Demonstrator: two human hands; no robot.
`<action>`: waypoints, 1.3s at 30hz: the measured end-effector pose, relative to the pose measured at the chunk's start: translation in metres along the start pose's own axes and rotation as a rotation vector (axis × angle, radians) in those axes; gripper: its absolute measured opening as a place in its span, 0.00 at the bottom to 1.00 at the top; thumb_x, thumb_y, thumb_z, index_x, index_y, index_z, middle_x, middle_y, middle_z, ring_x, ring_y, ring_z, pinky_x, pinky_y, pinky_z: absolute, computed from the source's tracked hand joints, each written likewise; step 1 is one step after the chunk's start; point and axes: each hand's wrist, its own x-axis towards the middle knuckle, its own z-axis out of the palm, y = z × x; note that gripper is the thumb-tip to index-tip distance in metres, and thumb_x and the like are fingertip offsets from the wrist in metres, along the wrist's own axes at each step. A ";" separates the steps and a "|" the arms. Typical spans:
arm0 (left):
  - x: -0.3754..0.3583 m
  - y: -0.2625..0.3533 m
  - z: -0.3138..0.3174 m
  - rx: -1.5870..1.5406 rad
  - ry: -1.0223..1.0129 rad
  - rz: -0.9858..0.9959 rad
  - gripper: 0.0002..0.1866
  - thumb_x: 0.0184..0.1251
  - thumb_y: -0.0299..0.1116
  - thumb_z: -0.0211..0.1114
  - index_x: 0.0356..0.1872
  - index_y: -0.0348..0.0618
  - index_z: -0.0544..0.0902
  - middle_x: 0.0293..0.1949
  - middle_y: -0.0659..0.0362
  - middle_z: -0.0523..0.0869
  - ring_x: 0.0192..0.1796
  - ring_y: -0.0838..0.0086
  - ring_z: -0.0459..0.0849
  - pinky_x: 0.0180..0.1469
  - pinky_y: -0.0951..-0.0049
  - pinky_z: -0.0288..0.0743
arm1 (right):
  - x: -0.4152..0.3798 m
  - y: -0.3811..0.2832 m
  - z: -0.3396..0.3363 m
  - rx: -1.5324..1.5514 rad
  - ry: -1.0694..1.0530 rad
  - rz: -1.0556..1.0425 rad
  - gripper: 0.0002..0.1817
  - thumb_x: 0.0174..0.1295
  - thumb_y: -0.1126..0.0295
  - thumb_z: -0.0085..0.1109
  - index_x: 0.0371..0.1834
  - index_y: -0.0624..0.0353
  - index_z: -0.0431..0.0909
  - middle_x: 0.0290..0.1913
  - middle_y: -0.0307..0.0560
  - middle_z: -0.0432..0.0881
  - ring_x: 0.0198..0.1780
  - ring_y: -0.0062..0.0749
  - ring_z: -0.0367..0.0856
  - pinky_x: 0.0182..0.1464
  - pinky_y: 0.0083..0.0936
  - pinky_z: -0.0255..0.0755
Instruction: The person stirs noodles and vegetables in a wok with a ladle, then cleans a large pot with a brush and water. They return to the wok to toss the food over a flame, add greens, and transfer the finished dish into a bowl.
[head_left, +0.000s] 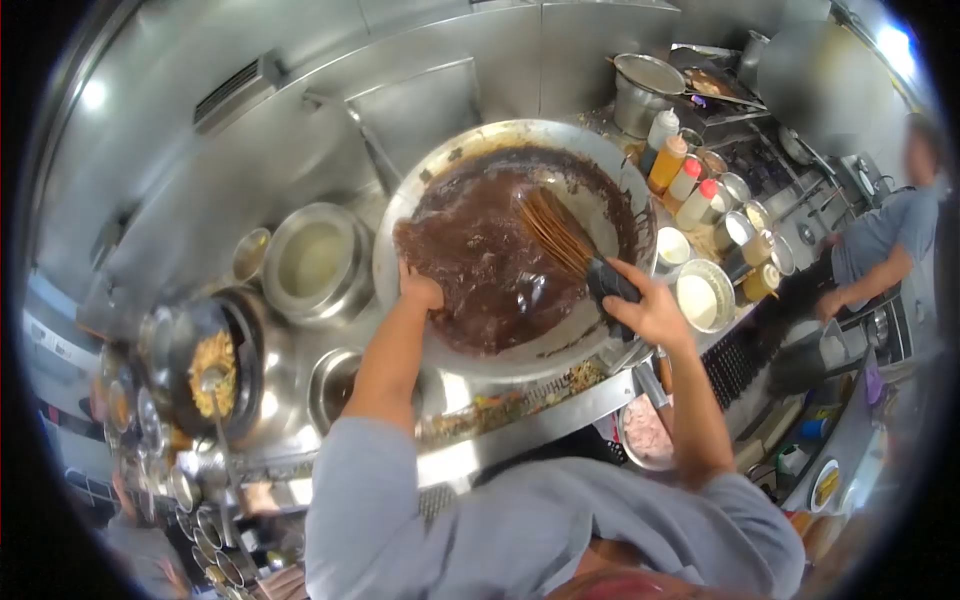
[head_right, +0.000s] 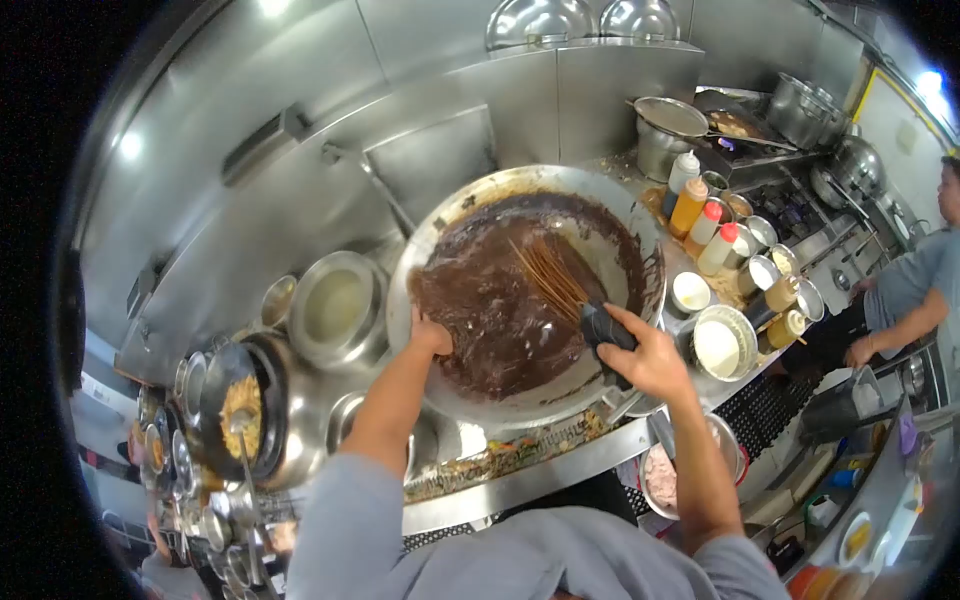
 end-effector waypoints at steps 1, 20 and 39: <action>0.014 -0.001 -0.013 -0.012 -0.093 0.037 0.22 0.67 0.37 0.51 0.57 0.48 0.85 0.65 0.49 0.79 0.74 0.57 0.68 0.72 0.30 0.20 | -0.002 0.012 0.003 0.084 0.050 -0.006 0.34 0.55 0.64 0.68 0.67 0.59 0.72 0.48 0.58 0.86 0.49 0.34 0.85 0.55 0.28 0.75; -0.020 -0.032 0.013 -0.534 0.524 0.218 0.10 0.59 0.32 0.63 0.38 0.38 0.86 0.43 0.44 0.86 0.48 0.48 0.84 0.49 0.55 0.77 | 0.000 0.021 0.017 0.177 0.141 -0.111 0.38 0.50 0.71 0.76 0.66 0.66 0.72 0.53 0.59 0.84 0.52 0.34 0.85 0.55 0.27 0.76; -0.102 -0.038 0.109 -0.360 0.915 0.439 0.25 0.41 0.20 0.68 0.48 0.41 0.82 0.56 0.57 0.83 0.65 0.63 0.76 0.72 0.58 0.64 | -0.035 0.007 0.087 -0.438 0.411 -0.410 0.35 0.49 0.64 0.73 0.65 0.48 0.74 0.52 0.58 0.79 0.46 0.53 0.84 0.46 0.41 0.80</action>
